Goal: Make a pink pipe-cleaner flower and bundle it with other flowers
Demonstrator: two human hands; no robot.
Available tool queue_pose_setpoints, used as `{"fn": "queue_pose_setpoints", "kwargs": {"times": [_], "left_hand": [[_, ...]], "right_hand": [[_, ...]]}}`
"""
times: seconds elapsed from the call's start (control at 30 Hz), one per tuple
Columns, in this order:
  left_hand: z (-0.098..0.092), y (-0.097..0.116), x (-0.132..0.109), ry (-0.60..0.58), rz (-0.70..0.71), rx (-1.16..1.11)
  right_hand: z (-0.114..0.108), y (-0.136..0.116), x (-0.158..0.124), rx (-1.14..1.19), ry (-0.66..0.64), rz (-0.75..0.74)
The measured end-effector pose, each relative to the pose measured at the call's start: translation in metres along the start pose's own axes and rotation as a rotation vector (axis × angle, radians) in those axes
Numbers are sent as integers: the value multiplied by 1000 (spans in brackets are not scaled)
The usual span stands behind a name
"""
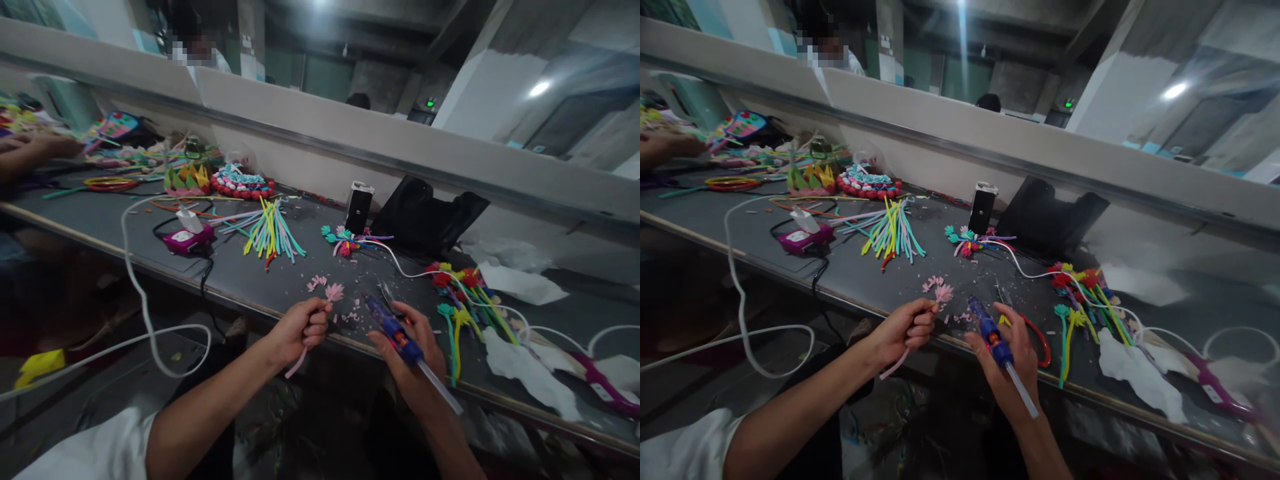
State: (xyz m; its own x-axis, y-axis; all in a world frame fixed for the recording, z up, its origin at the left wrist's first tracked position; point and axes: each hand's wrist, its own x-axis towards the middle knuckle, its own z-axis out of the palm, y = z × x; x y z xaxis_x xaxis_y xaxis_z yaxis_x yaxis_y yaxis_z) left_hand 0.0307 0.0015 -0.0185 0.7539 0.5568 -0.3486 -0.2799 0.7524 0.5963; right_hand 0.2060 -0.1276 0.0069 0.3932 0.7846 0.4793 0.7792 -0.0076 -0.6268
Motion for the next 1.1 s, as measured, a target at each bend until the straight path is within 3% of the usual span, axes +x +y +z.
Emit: {"fn": "queue_pose_setpoints", "kwargs": {"times": [0.13, 0.27, 0.43, 0.5, 0.9, 1.0, 1.1], "left_hand": [[1, 2, -1, 55, 77, 56], [2, 6, -5, 132, 201, 131], [0, 11, -9, 150, 296, 153], [-1, 13, -11, 150, 305, 162], [-9, 21, -21, 173, 259, 248], [-10, 21, -23, 165, 258, 251], [-10, 20, -24, 155, 247, 257]], "right_hand": [[-2, 27, 10, -306, 66, -61], [1, 54, 24, -572, -44, 85], [3, 78, 35, -536, -192, 290], [2, 82, 36, -547, -255, 309], [-6, 56, 31, -930, -364, 205], [-10, 48, 32, -987, -276, 212], [3, 34, 36, -735, -124, 40]]}}
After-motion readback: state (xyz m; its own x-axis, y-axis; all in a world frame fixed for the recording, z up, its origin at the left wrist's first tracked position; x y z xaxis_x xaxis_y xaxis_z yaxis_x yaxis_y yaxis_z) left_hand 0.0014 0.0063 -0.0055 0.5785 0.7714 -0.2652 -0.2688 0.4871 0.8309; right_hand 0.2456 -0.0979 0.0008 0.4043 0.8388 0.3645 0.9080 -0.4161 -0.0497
